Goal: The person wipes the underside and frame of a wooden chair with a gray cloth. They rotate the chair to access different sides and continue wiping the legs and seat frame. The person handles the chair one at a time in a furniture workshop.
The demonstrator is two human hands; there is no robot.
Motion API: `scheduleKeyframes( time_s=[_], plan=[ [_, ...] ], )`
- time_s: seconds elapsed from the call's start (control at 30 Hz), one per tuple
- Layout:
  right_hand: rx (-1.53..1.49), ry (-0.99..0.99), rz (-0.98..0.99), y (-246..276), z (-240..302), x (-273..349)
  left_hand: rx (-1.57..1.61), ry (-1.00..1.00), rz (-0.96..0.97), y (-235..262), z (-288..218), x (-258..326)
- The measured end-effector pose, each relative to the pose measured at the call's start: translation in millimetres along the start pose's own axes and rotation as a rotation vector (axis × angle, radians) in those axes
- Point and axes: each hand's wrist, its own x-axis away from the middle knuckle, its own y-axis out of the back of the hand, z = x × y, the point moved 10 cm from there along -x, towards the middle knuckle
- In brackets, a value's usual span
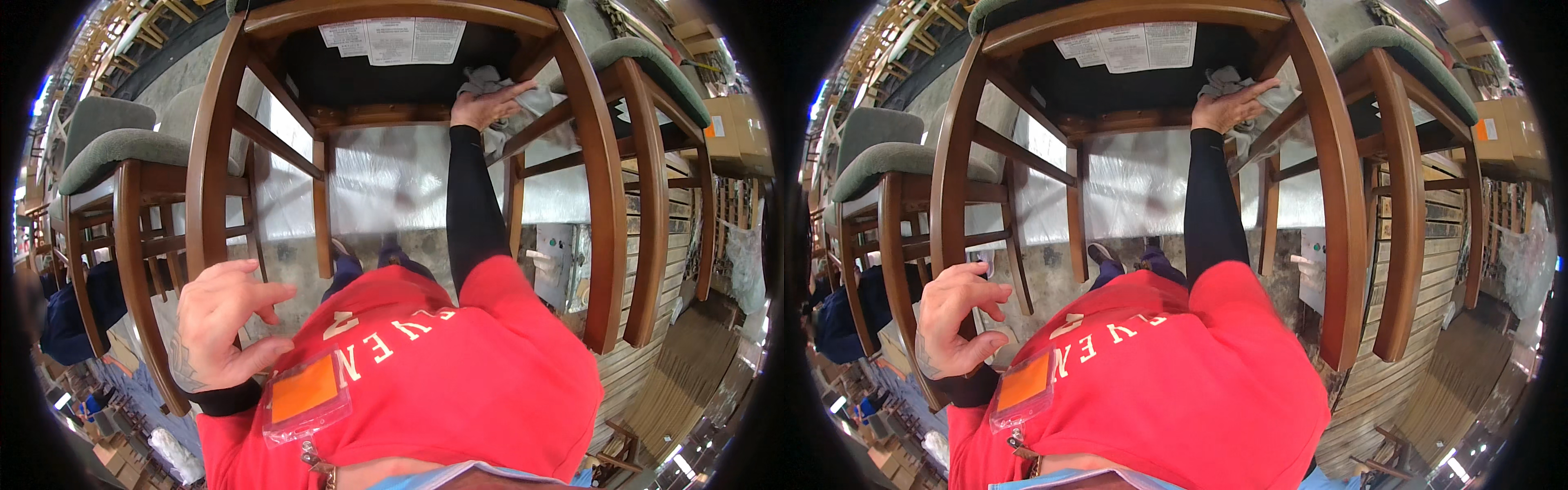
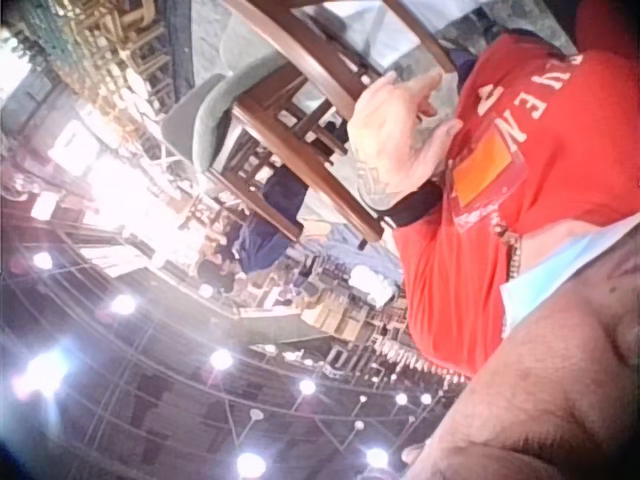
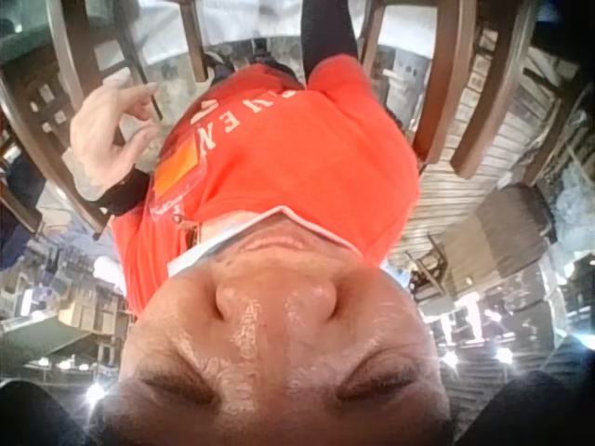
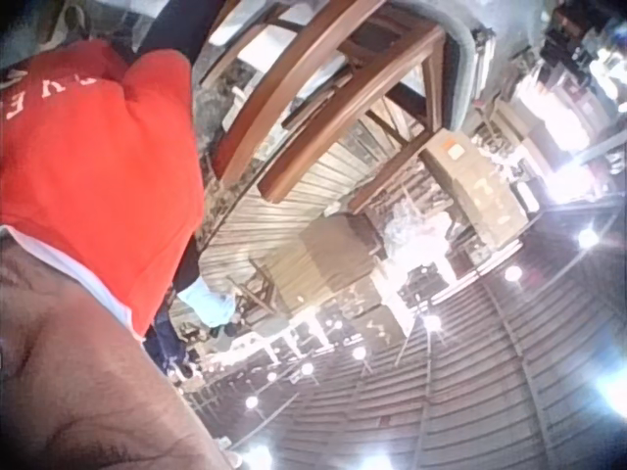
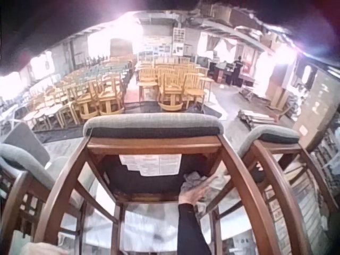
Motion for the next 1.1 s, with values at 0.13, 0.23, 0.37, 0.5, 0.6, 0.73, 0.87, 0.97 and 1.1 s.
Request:
scheduleKeyframes(
  time_s=[0.13, 0.23, 0.37, 0.5, 0.6, 0.73, 0.87, 0.97, 1.1],
  plan=[
    [0.102, -0.249, 0.097, -23.6, -134.1, 13.5, -0.005, -0.071, -0.007, 11.1, -11.8, -2.0],
    [-0.086, -0.376, 0.177, -28.9, -144.9, 15.6, -0.033, -0.066, 0.008, 8.1, -13.7, -5.1],
    [-0.244, -0.014, 0.051, 0.2, -8.6, -14.1, -0.023, 0.017, 0.021, -2.4, -1.0, -1.4],
    [-0.306, 0.554, -0.211, 45.6, 84.9, -57.3, -0.002, -0.032, 0.027, -1.1, 0.9, 1.2],
    [-0.09, 0.268, -0.18, 29.2, 33.5, -44.5, -0.058, -0.037, 0.034, -2.9, -2.8, -0.3],
    [0.063, -0.105, 0.109, -6.3, -115.2, -10.6, -0.028, -0.089, 0.033, 6.8, -10.7, -3.8],
    [-0.043, 0.056, 0.101, -9.7, -85.0, -19.7, -0.018, -0.069, 0.005, 6.5, -9.5, 2.5],
    [-0.318, 0.323, -0.068, 22.7, 39.8, -56.8, -0.016, -0.034, 0.046, -2.6, 0.5, 0.8],
    [-0.243, 0.446, -0.184, 41.7, 67.5, -81.9, 0.017, -0.054, 0.016, -0.4, -2.1, 1.2]
  ],
)
